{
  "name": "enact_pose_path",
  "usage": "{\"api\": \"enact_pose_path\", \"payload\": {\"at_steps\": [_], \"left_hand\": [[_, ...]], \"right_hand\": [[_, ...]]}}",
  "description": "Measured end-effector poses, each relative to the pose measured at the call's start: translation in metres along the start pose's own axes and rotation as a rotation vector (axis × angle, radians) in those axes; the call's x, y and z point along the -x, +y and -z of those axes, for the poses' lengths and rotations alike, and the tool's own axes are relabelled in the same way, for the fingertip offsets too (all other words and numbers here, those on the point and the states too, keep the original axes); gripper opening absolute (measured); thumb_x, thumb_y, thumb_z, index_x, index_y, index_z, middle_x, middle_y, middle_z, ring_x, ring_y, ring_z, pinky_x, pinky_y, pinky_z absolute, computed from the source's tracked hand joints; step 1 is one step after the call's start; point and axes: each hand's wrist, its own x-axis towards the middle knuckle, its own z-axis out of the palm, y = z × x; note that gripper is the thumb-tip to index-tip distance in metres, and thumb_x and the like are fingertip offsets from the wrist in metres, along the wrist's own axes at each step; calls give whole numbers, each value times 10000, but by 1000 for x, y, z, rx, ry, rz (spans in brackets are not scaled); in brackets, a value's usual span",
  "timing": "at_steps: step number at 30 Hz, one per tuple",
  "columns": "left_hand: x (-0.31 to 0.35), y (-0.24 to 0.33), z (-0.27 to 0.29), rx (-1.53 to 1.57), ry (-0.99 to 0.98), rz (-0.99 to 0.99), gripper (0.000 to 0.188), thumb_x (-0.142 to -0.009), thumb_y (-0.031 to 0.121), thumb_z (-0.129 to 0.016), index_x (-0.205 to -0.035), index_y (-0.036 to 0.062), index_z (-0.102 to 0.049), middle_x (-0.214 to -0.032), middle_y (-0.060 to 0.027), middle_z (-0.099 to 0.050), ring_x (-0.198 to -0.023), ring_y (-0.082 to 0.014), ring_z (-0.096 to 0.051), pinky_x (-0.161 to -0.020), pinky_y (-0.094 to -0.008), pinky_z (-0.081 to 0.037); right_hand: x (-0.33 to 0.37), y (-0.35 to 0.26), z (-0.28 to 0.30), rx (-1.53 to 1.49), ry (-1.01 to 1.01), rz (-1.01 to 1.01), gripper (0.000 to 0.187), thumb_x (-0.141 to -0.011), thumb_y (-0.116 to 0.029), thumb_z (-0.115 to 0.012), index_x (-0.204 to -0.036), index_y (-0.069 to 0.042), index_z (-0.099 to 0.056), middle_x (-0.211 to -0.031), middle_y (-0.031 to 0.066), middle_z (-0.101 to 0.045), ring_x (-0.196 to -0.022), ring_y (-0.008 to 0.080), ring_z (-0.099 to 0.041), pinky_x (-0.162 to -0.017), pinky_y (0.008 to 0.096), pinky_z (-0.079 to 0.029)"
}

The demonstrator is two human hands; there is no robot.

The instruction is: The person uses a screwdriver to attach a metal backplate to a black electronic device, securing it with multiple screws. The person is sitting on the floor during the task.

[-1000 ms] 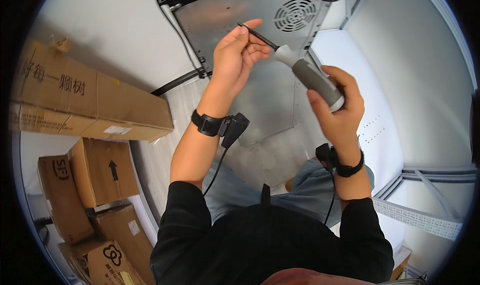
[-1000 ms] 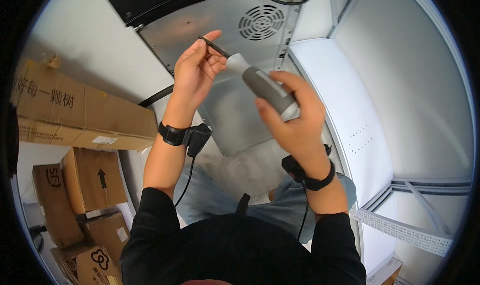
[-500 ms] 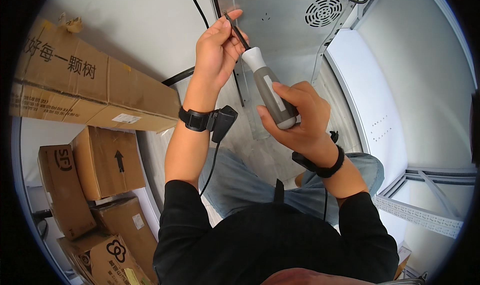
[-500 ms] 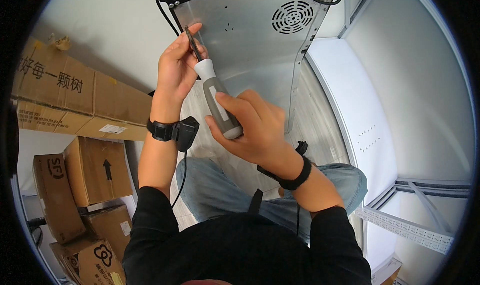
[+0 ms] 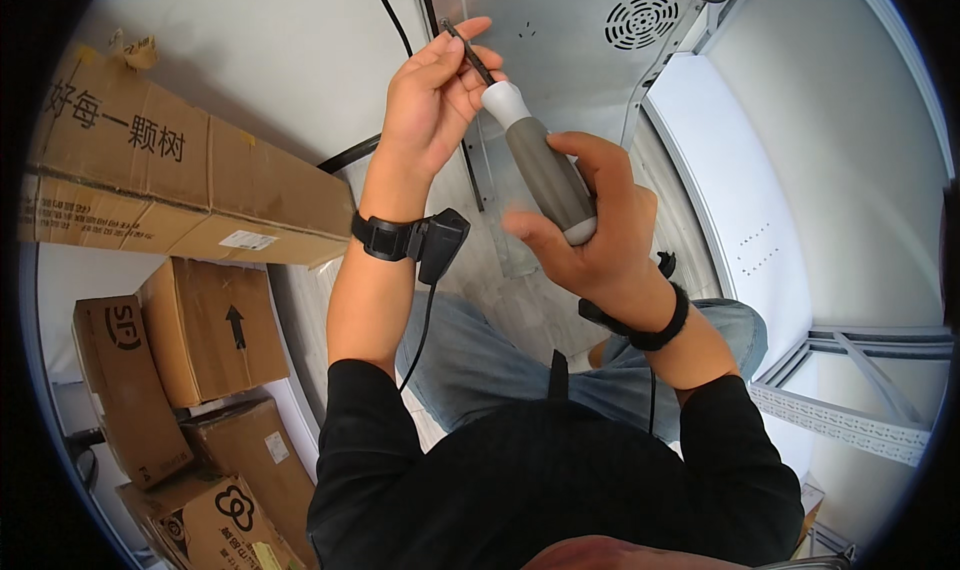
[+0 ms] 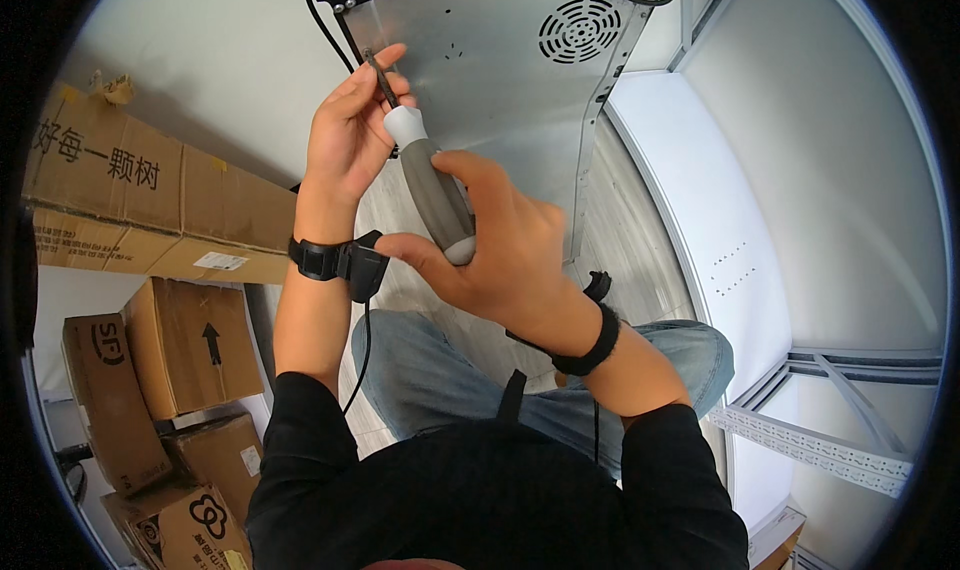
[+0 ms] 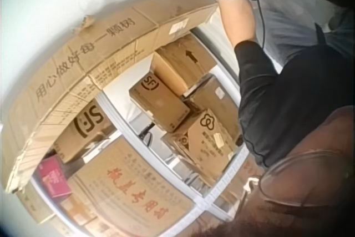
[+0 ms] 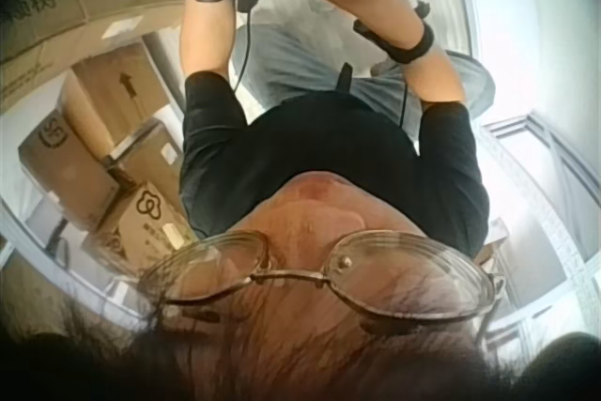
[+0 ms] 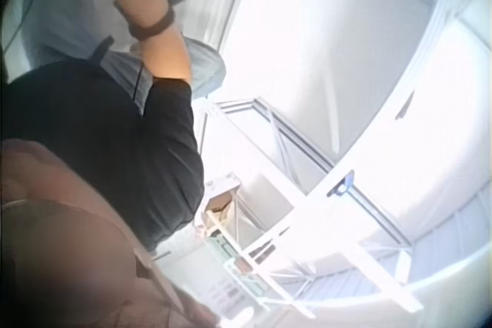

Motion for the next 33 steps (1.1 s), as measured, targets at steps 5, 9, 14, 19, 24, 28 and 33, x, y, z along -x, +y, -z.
{"api": "enact_pose_path", "payload": {"at_steps": [5,9,14,19,24,28,33], "left_hand": [[-1,-1,3,35,109,12,180,-985,131,-433,-1027,-16,-527,-832,-174,-649,-685,-209,-631,-652,-291,-520],[-2,-4,0,30,183,7,162,-975,156,-480,-971,6,-543,-794,-161,-649,-629,-177,-605,-609,-279,-502],[-2,-5,0,48,203,-5,160,-973,162,-490,-968,12,-546,-808,-162,-653,-652,-169,-601,-626,-273,-500],[3,3,-12,72,105,21,158,-977,134,-467,-1001,-1,-545,-817,-167,-652,-694,-192,-605,-648,-274,-501],[-1,-2,-7,87,158,-11,157,-975,131,-473,-1008,-2,-550,-805,-166,-654,-648,-183,-589,-604,-261,-484],[-3,-3,-2,-39,211,-1,165,-965,178,-521,-930,22,-564,-741,-135,-645,-562,-124,-546,-525,-229,-432],[-4,-5,-4,-68,315,8,206,-953,227,-561,-850,49,-566,-706,-111,-633,-549,-77,-519,-517,-210,-413]], "right_hand": [[-2,-9,1,-43,-29,-43,598,-671,-258,-830,-1131,-7,-542,-985,122,-601,-667,248,-618,-555,310,-503],[-5,1,1,19,16,227,519,-695,-140,-783,-1155,-43,-563,-1015,125,-542,-637,246,-573,-552,318,-499],[-5,-5,3,127,3,271,483,-730,-184,-775,-1140,-27,-574,-963,107,-557,-640,200,-557,-513,286,-482],[-9,-14,1,137,-6,129,783,-696,-475,-780,-1226,17,-479,-866,124,-615,-648,223,-621,-516,264,-488],[-4,-10,6,68,-151,55,794,-706,-493,-764,-1234,23,-469,-923,146,-627,-605,230,-619,-505,283,-484],[-3,-13,3,114,-132,70,640,-716,-357,-773,-1188,-10,-517,-922,109,-623,-621,237,-580,-491,311,-456],[0,-11,0,144,-128,45,545,-750,-188,-734,-1202,-7,-490,-898,155,-626,-614,251,-594,-546,317,-476]]}}
